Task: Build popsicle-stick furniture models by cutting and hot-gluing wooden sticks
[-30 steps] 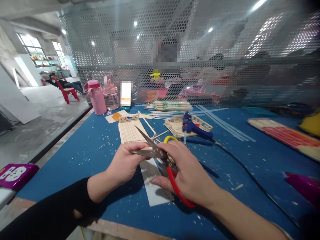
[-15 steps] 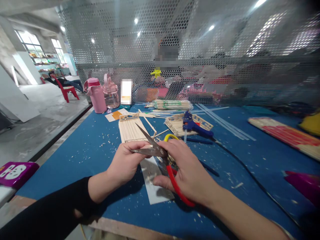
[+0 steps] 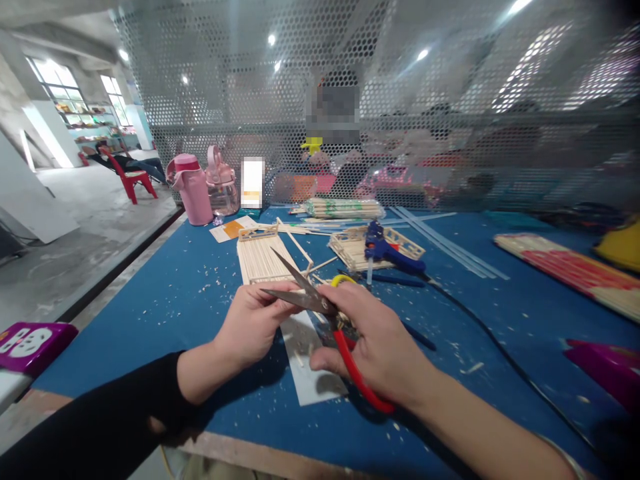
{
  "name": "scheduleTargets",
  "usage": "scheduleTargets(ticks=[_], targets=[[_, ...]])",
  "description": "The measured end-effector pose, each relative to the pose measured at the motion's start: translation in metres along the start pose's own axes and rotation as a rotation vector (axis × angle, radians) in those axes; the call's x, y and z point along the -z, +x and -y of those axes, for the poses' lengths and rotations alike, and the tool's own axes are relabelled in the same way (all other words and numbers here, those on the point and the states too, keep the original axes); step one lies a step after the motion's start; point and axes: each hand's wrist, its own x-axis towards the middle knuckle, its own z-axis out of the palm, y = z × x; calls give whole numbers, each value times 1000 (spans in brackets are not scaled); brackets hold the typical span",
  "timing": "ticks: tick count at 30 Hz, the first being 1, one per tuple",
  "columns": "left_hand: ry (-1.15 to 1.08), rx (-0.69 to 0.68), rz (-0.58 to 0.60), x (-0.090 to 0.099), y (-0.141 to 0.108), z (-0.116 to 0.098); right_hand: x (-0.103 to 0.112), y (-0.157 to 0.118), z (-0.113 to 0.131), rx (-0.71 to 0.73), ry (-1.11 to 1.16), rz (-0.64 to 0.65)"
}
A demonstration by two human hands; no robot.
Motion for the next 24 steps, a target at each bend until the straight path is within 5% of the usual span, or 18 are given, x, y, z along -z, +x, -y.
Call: scheduleTargets(ticks=[24], targets=[[10,18,-82,1,1,1,5,1,-2,9,-120,63]])
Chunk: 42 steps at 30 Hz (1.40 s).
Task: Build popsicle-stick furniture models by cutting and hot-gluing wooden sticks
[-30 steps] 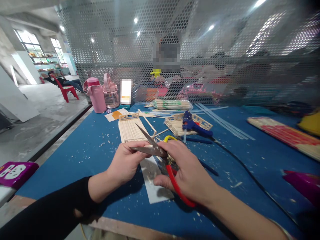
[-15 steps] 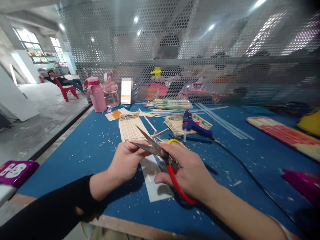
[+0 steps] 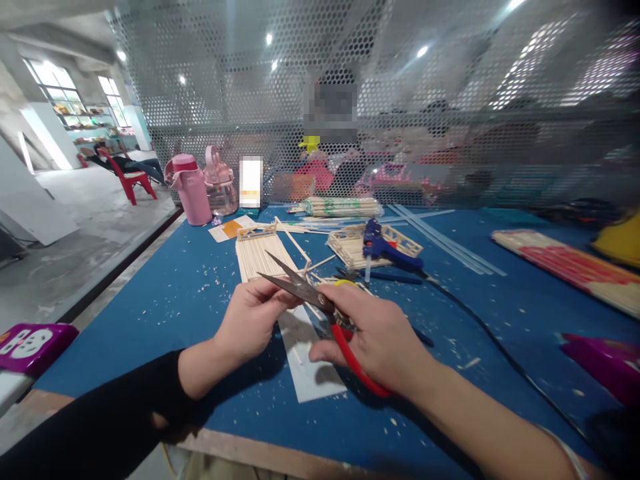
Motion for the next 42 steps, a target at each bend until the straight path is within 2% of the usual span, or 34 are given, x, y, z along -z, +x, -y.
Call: scheduleTargets(ticks=[8,14,19,23,30,35,38,42], targets=[[66,-145,23,4,2,3,3,4,2,-32,45,46],[76,-209,8,4,1,6,1,2,4,8,61,-21],[133,-191,6,4,-3,3,-1,0,3,45,36,-74],[115,-160,44,3,-3,2,-3,-2,0,35,68,-43],[103,-161,20,2,-2,1,-2,1,2,15,13,0],[205,-199,84,4,-2,-5,-1,3,2,60,5,-15],[149,-177,146,5,-1,-4,0,3,2,62,35,-9],[22,-82,188,8,-1,4,1,3,2,70,54,-21]])
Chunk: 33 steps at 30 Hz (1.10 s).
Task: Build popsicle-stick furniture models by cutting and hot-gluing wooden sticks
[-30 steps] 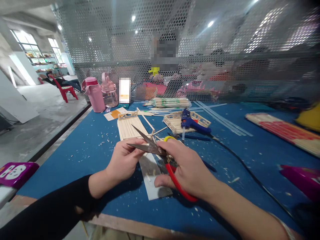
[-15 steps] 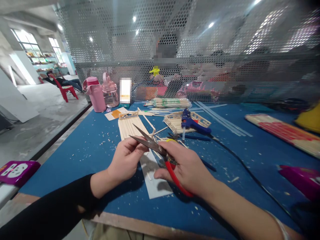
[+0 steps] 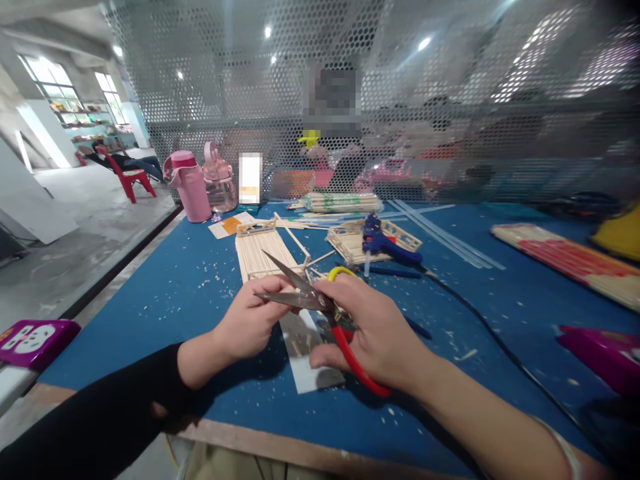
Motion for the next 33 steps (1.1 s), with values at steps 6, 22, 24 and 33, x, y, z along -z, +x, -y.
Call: scheduleTargets(ticks=[6,22,24,33], targets=[[-150,35,54,5,-1,9,-1,-1,-1,-8,76,-12],[-237,120,65,2,-1,3,3,0,5,-76,100,1],[-248,148,57,0,0,1,1,1,9,-163,203,-11],[-343,503,229,-10,-1,9,-3,-1,20,-419,562,-204]])
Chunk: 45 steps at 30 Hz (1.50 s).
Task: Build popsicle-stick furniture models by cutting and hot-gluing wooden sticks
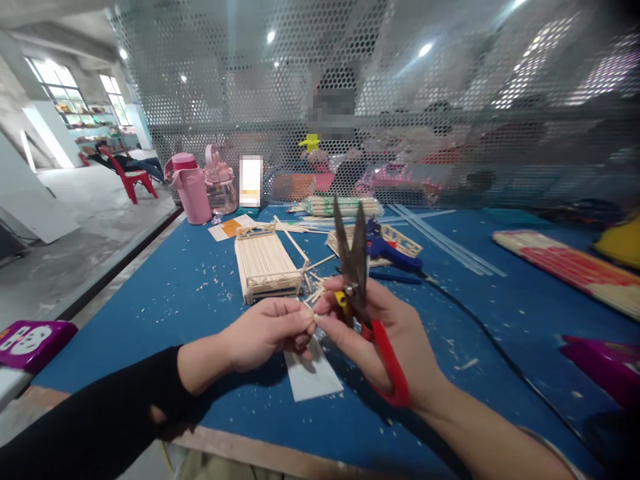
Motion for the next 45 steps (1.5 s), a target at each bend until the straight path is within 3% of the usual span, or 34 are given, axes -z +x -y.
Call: scheduleTargets(ticks=[4,9,16,19,25,32,38,45], targets=[[31,4,-31,0,1,2,-1,1,1,-58,26,1],[33,-6,-182,0,1,2,-4,0,-2,-63,4,-61],[-130,39,-156,0,1,0,-7,-4,-4,-50,-33,-69],[-131,-3,-197,-2,1,-3,-4,-3,-6,-31,-75,-57],[-109,-191,-325,-6,-1,-13,11,6,-16,139,-391,54],[-42,-364,-336,1,4,-8,10,8,-17,304,-570,169],[-26,-370,-395,0,4,-9,6,8,-19,370,-645,121],[-15,-349,-363,-1,2,-9,7,8,-18,378,-617,147]])
